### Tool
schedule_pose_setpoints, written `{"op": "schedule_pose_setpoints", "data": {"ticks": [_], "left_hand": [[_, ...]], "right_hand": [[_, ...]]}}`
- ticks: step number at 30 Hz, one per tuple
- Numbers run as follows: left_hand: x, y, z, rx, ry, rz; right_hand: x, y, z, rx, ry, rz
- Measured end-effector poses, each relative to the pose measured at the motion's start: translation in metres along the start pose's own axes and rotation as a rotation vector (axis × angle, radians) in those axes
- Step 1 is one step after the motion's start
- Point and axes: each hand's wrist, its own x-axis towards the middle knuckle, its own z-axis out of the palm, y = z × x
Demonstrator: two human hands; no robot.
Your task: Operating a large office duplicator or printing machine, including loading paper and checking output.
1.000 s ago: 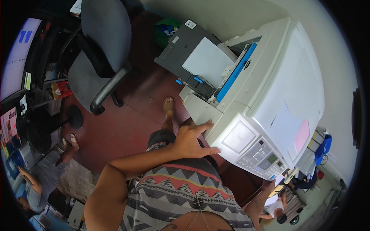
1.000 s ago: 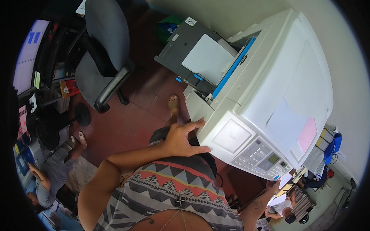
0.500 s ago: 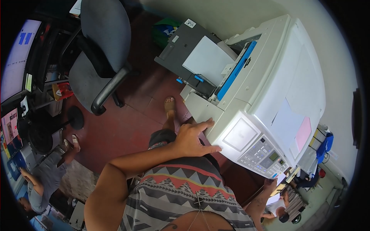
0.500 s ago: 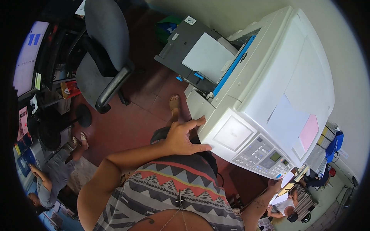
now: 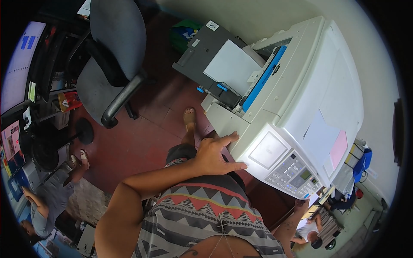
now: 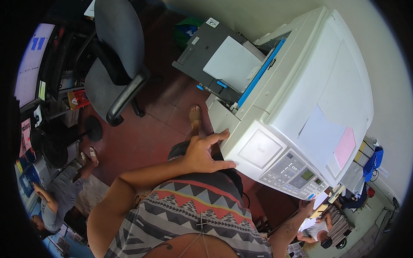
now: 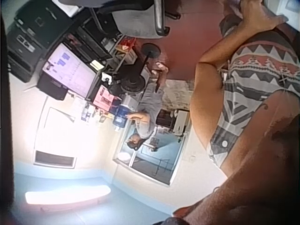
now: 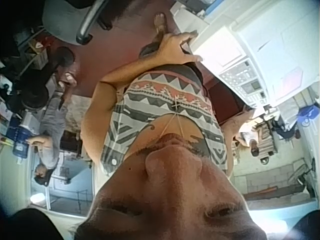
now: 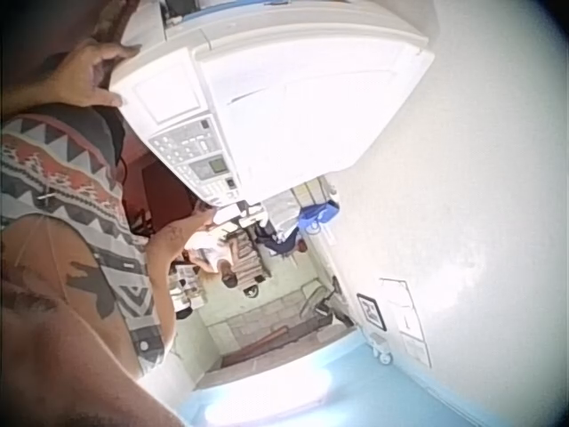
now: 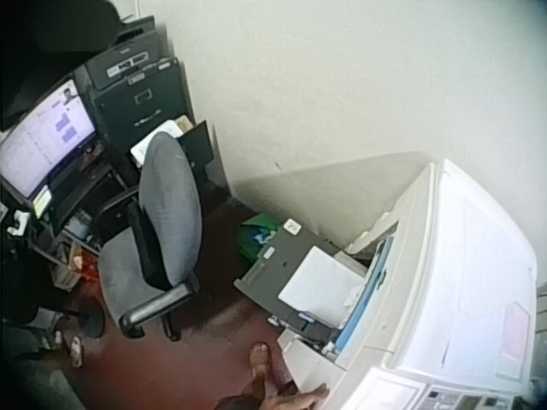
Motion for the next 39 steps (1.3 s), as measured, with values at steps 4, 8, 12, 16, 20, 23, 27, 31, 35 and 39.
{"op": "schedule_pose_setpoints", "data": {"ticks": [4, 8, 12, 16, 20, 23, 27, 31, 35, 39], "left_hand": [[0.0, 0.001, 0.0, -0.012, -0.002, -0.015], [0.0, 0.001, -0.001, 0.002, 0.02, 0.015], [0.0, 0.001, -0.001, -0.004, 0.006, 0.013], [0.0, 0.002, -0.001, 0.002, 0.009, 0.004], [-0.001, 0.003, -0.001, 0.025, 0.029, 0.012], [0.0, 0.002, -0.001, 0.052, 0.036, 0.04], [0.0, 0.0, 0.0, 0.042, 0.038, 0.058], [0.0, -0.001, 0.001, 0.06, 0.045, 0.069], [0.001, -0.003, 0.0, 0.109, 0.086, 0.14], [0.005, -0.006, -0.009, 0.059, 0.016, 0.097]], "right_hand": [[0.005, 0.0, -0.002, -0.007, -0.033, -0.008], [0.009, 0.0, -0.005, -0.02, -0.076, -0.014], [0.009, 0.0, -0.003, -0.027, 0.02, 0.014], [0.006, 0.0, -0.001, -0.027, -0.028, -0.024], [0.01, -0.002, -0.004, -0.042, -0.053, 0.018], [0.017, -0.003, -0.008, -0.093, -0.053, 0.031], [0.019, -0.001, -0.01, -0.012, -0.019, 0.047], [0.01, -0.001, -0.005, -0.041, -0.078, 0.034], [0.001, -0.001, -0.001, -0.057, -0.055, -0.002], [0.003, -0.001, -0.001, -0.017, 0.027, 0.016]]}}
